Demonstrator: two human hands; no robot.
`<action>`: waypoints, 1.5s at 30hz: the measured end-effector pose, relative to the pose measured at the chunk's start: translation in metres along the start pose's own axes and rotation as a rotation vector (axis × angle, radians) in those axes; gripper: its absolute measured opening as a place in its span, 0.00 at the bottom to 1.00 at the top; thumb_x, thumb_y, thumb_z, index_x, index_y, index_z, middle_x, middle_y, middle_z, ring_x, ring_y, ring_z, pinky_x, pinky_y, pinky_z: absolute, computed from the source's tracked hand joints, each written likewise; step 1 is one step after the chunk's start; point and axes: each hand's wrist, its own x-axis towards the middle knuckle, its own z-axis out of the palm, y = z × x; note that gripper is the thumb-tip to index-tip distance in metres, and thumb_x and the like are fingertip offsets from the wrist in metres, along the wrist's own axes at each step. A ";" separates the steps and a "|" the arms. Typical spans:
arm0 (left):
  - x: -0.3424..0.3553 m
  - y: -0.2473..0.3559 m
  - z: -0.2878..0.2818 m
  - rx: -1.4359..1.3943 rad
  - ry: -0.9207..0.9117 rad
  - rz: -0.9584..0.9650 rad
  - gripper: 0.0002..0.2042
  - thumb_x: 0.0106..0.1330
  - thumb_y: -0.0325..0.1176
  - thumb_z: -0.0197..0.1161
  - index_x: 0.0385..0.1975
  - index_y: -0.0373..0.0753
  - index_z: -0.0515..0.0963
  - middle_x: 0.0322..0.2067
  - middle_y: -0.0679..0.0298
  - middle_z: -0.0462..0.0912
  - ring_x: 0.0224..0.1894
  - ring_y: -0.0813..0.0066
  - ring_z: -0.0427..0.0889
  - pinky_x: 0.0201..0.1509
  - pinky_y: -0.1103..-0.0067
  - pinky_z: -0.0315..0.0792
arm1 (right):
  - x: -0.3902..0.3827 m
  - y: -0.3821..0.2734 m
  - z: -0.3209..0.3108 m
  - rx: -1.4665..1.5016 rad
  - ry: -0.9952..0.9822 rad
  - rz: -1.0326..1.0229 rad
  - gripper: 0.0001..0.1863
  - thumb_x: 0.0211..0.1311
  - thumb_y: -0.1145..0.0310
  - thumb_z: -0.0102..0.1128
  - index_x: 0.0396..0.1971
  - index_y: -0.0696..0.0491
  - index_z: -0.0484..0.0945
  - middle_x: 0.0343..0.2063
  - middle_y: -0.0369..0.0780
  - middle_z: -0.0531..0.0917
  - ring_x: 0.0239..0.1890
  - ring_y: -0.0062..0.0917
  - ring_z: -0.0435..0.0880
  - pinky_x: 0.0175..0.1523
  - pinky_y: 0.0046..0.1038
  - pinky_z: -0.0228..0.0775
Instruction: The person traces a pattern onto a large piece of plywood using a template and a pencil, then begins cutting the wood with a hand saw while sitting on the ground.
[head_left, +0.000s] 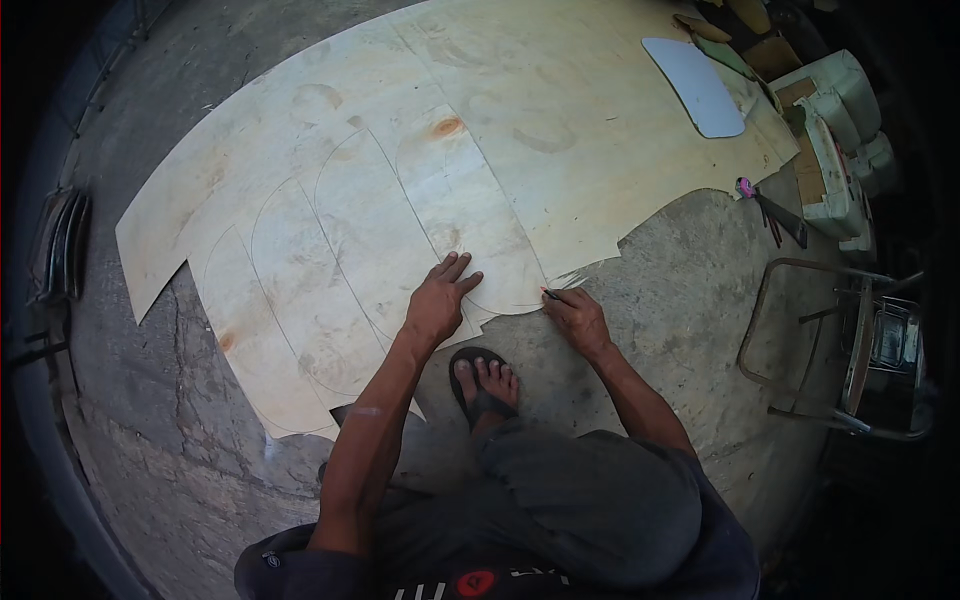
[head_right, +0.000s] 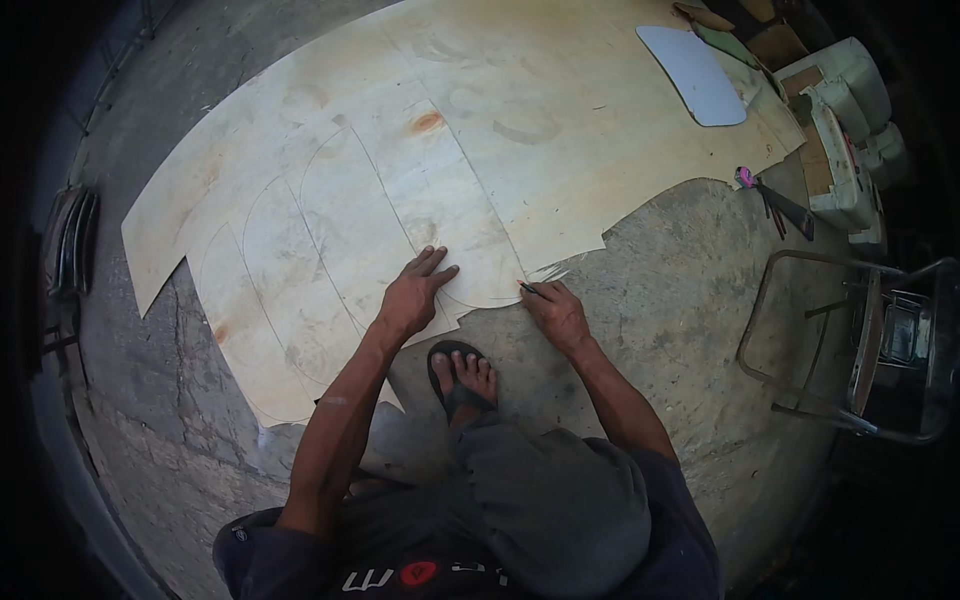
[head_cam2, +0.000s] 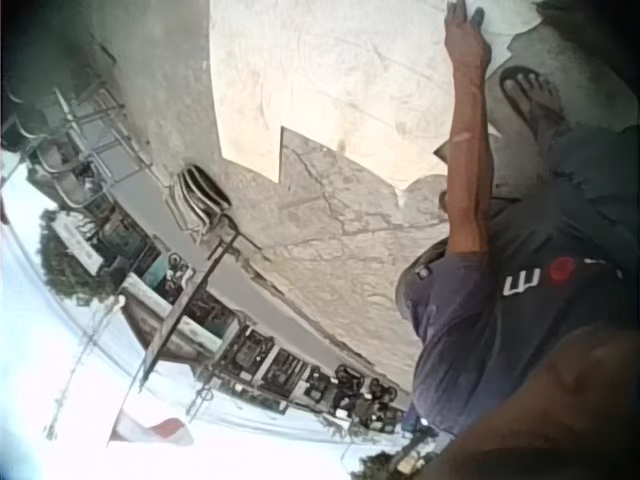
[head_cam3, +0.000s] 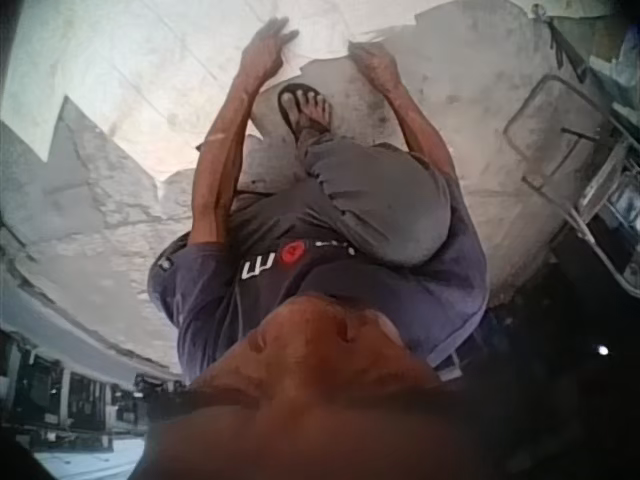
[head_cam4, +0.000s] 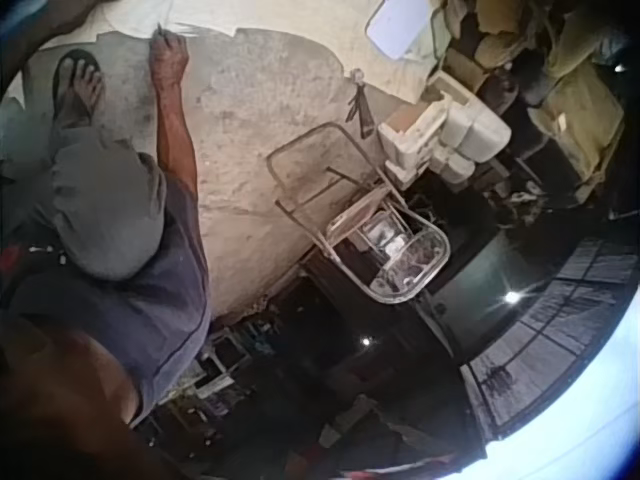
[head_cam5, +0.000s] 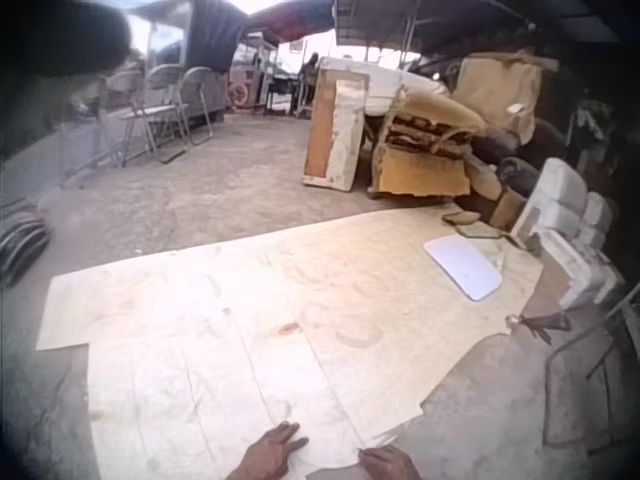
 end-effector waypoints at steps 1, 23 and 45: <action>-0.002 -0.002 -0.001 -0.003 0.016 -0.016 0.23 0.66 0.24 0.61 0.62 0.50 0.80 0.73 0.62 0.66 0.76 0.60 0.62 0.74 0.70 0.68 | 0.003 -0.003 0.002 0.013 0.010 0.000 0.13 0.57 0.74 0.71 0.43 0.52 0.88 0.41 0.40 0.88 0.42 0.35 0.87 0.46 0.33 0.82; -0.001 -0.023 -0.002 0.052 0.158 -0.018 0.20 0.67 0.29 0.63 0.59 0.48 0.82 0.70 0.57 0.71 0.75 0.54 0.65 0.76 0.62 0.62 | 0.017 -0.025 0.033 0.095 0.116 0.148 0.19 0.53 0.69 0.76 0.47 0.54 0.86 0.46 0.42 0.86 0.47 0.37 0.85 0.51 0.35 0.80; -0.008 -0.020 0.010 0.011 0.167 -0.054 0.19 0.74 0.29 0.52 0.62 0.46 0.79 0.72 0.56 0.67 0.76 0.53 0.60 0.79 0.64 0.59 | 0.021 -0.032 0.032 0.144 0.158 0.194 0.20 0.51 0.69 0.77 0.46 0.54 0.87 0.43 0.43 0.87 0.45 0.37 0.85 0.51 0.34 0.79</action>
